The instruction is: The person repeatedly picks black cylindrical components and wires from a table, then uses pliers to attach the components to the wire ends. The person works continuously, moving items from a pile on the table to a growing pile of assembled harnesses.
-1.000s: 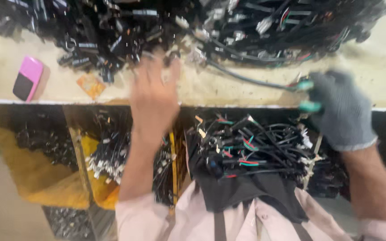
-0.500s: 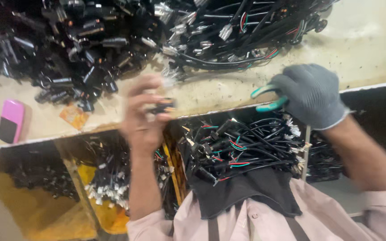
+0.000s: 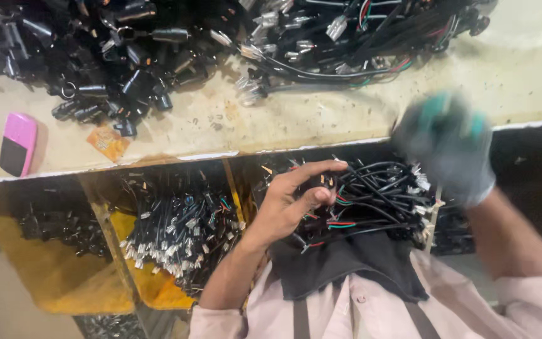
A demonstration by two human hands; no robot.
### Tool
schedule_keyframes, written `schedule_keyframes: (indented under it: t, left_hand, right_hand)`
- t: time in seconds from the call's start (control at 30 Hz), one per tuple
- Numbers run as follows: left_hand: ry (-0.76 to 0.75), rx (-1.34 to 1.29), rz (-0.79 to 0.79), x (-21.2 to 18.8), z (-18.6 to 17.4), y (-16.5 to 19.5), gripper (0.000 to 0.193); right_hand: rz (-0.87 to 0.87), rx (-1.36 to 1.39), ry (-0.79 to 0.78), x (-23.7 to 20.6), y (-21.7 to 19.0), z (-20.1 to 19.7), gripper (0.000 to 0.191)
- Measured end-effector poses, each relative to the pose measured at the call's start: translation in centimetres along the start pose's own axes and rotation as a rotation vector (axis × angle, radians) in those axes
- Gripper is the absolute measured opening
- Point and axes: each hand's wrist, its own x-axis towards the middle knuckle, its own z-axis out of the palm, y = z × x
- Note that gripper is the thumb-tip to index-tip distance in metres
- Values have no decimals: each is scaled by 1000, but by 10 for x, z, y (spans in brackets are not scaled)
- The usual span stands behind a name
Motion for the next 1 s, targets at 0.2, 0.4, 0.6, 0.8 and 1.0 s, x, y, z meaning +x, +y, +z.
schedule_keyframes:
  t: [0.2, 0.4, 0.6, 0.8, 1.0]
  left_hand:
    - [91, 339, 111, 3, 13, 0, 25]
    - [152, 410, 251, -2, 14, -8, 26]
    - [46, 407, 333, -2, 17, -2, 33]
    - [-139, 1049, 81, 6, 25, 16, 66]
    - [-375, 1296, 41, -23, -19, 45, 47]
  right_hand:
    - [-474, -32, -460, -18, -7, 31, 23]
    - [44, 641, 65, -34, -32, 42, 11]
    - [214, 1393, 157, -65, -20, 53, 18]
    - [115, 718, 76, 14, -29, 41, 28]
    - [-215, -846, -61, 45, 5, 4, 38]
